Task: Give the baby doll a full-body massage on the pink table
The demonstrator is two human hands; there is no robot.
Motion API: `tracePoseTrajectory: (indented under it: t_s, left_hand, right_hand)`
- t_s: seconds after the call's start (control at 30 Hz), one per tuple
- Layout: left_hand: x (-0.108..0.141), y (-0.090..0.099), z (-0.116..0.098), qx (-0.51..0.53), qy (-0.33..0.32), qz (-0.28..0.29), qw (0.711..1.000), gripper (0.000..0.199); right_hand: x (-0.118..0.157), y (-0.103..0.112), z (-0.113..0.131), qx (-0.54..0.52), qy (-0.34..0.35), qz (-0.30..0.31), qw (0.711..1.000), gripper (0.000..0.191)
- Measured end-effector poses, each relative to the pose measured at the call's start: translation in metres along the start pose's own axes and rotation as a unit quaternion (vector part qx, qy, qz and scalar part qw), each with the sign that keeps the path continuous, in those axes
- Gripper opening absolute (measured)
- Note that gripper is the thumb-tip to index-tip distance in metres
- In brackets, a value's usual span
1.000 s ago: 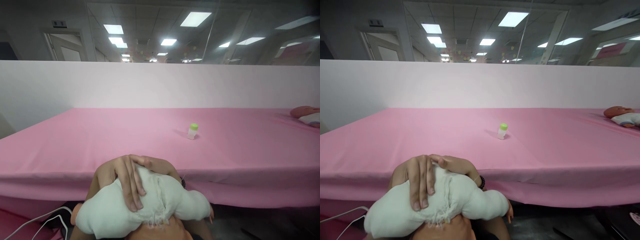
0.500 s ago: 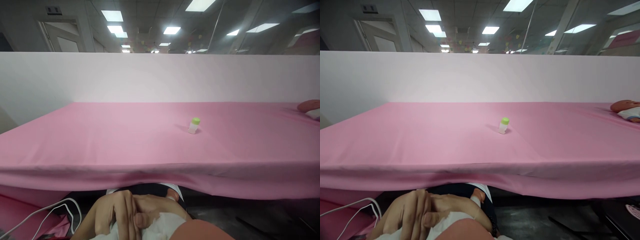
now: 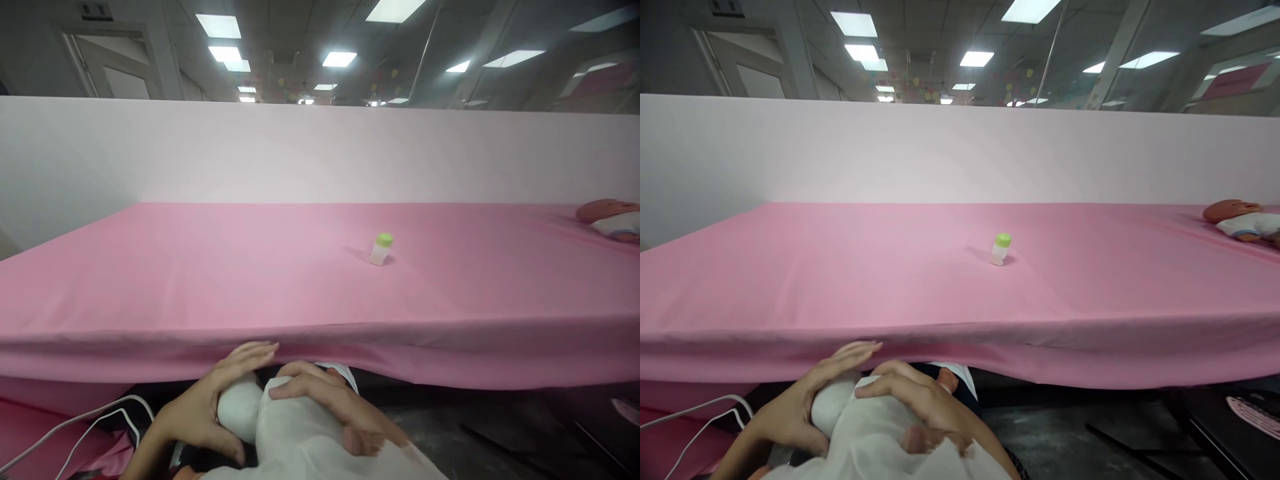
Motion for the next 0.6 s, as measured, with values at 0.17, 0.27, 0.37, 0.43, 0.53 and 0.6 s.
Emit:
tracePoseTrajectory:
  t_s: [0.17, 0.27, 0.37, 0.43, 0.53, 0.6]
  left_hand:
    - [0.019, -0.006, 0.026, -0.174, 0.114, 0.026, 0.978, 0.027]
    - [0.022, 0.000, 0.020, -0.298, 0.058, -0.032, 0.952, 0.022]
    - [0.020, -0.008, 0.030, -0.314, 0.064, -0.047, 0.946, 0.023]
    - [0.014, -0.022, 0.042, -0.278, 0.088, -0.035, 0.956, 0.027]
    - [0.002, -0.044, 0.059, -0.215, 0.126, -0.015, 0.968, 0.041]
    - [-0.001, -0.048, 0.073, -0.210, 0.177, 0.004, 0.962, 0.051]
  right_hand:
    - [0.013, 0.005, 0.014, -0.031, -0.027, -0.004, 0.999, 0.087]
    - [0.011, 0.004, 0.011, -0.018, -0.046, -0.004, 0.999, 0.075]
    - [0.005, 0.004, 0.002, -0.032, -0.076, -0.008, 0.997, 0.065]
    - [-0.002, 0.000, -0.005, -0.046, -0.078, -0.002, 0.996, 0.060]
    - [-0.018, -0.007, -0.016, -0.051, -0.072, 0.005, 0.996, 0.051]
    - [-0.026, -0.012, -0.026, -0.046, -0.086, 0.008, 0.995, 0.048]
Point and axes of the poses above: each hand's wrist, its own x-axis away from the middle knuckle, its own y-axis out of the back of the hand, z = x × y, the point moved 10 cm from there along -x, towards the middle knuckle, and after that the axes turned 3 degrees about -y, right-handed, at the moved point
